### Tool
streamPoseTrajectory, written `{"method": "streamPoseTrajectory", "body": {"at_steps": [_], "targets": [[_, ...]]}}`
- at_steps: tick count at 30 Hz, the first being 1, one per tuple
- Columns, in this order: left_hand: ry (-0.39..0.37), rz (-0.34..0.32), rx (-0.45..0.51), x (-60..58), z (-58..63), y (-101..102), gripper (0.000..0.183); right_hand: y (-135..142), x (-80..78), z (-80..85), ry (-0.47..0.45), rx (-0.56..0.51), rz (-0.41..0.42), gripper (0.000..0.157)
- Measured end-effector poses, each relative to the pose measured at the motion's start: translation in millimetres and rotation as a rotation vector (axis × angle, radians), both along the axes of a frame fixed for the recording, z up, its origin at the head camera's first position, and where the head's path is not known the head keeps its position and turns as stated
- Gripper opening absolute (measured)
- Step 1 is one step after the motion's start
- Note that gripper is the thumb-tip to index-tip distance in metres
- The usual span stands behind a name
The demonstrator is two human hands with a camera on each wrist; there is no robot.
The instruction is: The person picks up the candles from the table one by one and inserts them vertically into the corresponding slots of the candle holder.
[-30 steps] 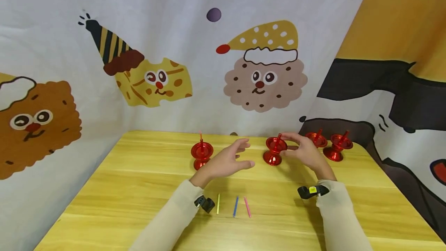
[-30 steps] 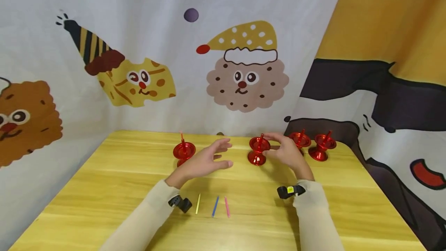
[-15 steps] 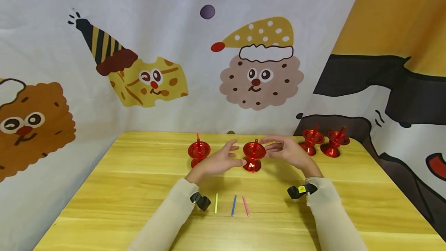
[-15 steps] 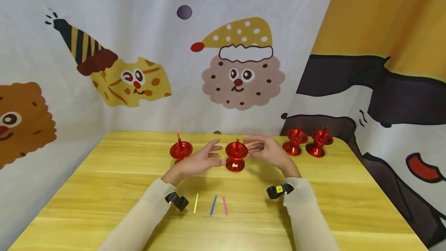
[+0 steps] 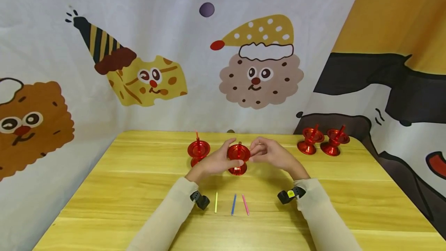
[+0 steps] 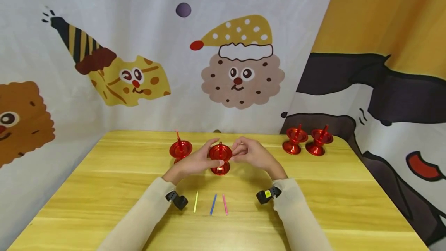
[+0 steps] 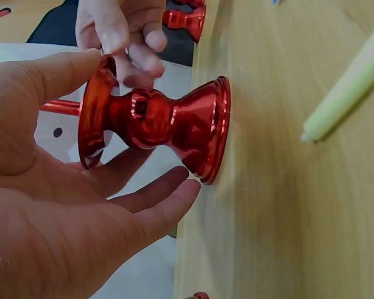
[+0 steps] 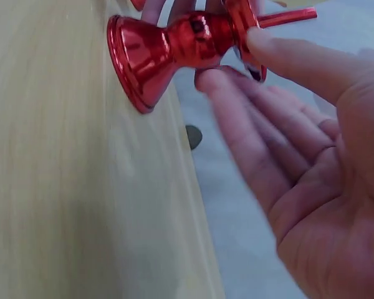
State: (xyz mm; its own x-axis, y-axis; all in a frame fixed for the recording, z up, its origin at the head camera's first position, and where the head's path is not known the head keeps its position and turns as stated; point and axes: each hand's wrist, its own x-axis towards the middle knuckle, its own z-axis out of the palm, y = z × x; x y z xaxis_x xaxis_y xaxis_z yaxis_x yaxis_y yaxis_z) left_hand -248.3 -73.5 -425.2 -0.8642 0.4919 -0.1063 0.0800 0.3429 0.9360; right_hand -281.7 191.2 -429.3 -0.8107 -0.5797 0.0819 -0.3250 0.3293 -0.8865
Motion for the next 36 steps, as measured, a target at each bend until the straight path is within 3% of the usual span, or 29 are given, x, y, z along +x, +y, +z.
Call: {"method": "streamPoseTrajectory", "body": {"at_steps": [5,14,20,27,36], "targets": [[0.006,0.008,0.030,-2.8,-4.9,0,0.095,-4,6.6,3.6,-0.099,0.124,0.077,0.024],[-0.003,0.007,0.091,-5.8,-11.5,-3,0.094,-19,26.0,6.3,-0.259,0.378,0.293,0.011],[-0.002,0.018,0.083,-5.4,-9.2,-6,0.093,-42,43.7,8.7,-0.215,0.516,0.356,0.024],[-0.006,0.018,0.084,-6.6,-9.1,-7,0.093,-60,59.2,12.1,-0.109,0.637,0.309,0.028],[-0.007,0.018,0.095,-6.8,-12.6,-8,0.092,-58,57.1,15.9,-0.036,0.700,0.328,0.027]]}}
